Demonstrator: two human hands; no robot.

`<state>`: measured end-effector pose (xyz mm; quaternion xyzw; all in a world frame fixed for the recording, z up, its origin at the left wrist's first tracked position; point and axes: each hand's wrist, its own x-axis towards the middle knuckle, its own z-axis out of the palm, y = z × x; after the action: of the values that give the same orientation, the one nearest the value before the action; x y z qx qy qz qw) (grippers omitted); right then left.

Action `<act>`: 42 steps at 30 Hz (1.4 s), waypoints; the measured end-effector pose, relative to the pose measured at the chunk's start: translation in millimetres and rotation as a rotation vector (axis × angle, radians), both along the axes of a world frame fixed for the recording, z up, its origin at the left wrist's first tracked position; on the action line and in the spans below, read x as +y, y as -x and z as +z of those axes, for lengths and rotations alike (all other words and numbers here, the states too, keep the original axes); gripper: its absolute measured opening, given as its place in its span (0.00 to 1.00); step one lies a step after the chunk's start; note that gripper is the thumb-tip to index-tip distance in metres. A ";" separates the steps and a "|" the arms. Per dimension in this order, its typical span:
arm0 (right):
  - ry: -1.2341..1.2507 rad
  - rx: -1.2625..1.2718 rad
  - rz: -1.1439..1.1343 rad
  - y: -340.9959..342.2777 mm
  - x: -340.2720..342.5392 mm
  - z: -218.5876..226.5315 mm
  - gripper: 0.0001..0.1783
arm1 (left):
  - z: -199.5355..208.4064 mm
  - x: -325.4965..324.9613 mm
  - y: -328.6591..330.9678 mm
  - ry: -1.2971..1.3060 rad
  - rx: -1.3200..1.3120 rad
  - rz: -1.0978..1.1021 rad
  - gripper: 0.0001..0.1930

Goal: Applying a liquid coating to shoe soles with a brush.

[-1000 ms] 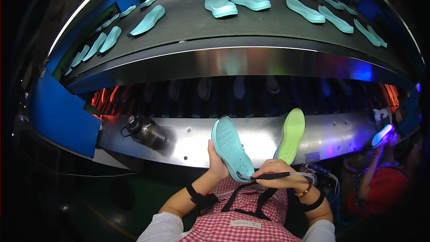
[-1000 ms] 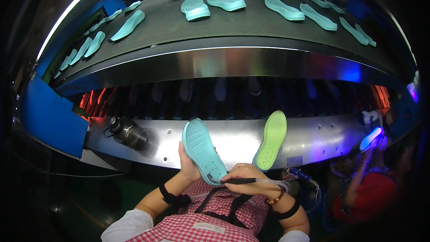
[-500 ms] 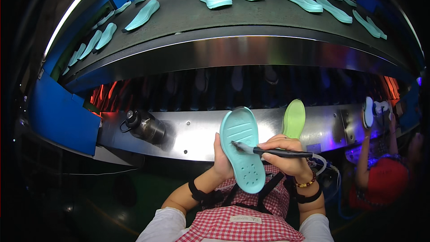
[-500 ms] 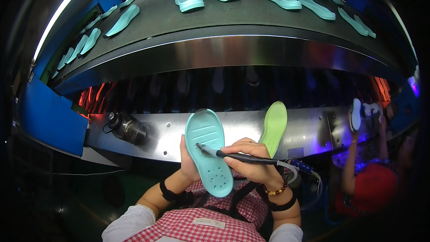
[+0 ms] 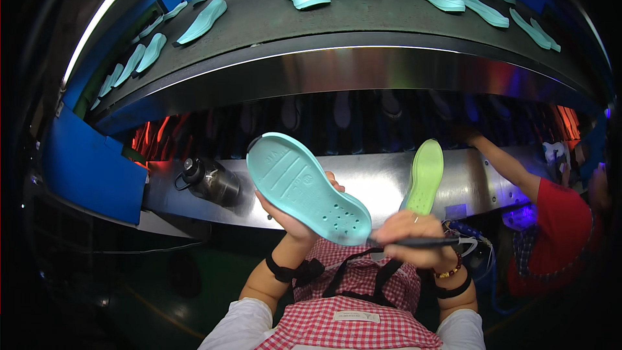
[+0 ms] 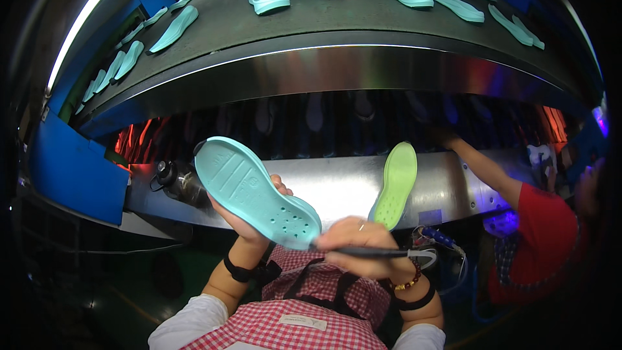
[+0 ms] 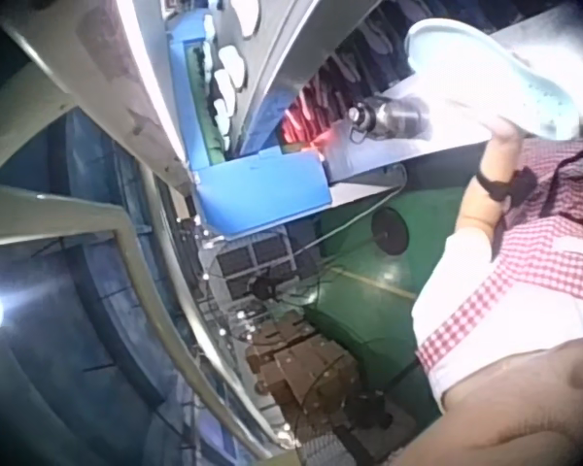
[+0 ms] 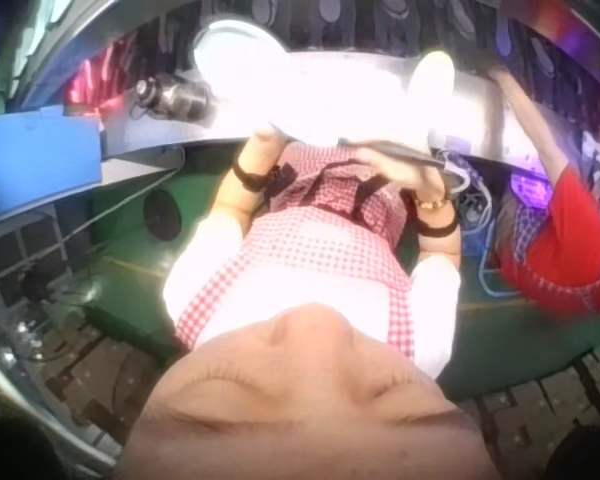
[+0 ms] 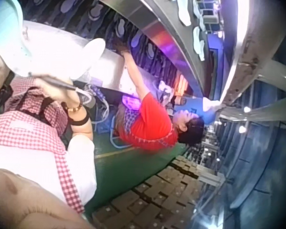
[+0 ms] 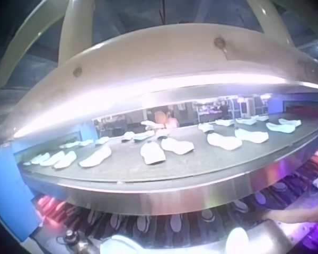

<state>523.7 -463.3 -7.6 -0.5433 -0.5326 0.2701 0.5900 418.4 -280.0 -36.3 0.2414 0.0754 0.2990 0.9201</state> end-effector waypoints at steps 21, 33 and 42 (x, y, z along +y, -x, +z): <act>0.112 0.256 0.129 6.0 -8.7 -7.5 0.13 | -30.4 -12.0 11.3 -0.074 0.116 -0.443 0.34; 0.054 -0.047 0.177 -19.5 -13.2 16.9 0.14 | 1.6 3.1 7.1 -0.245 0.198 -0.885 0.34; 0.119 -0.145 0.256 -34.7 -23.3 27.9 0.12 | 19.1 7.8 10.1 -0.220 0.404 -1.055 0.34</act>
<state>558.4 -486.6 20.3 -0.5229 -0.6218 0.3343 0.4777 408.3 -272.2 -17.2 0.3928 0.0876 -0.2465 0.8816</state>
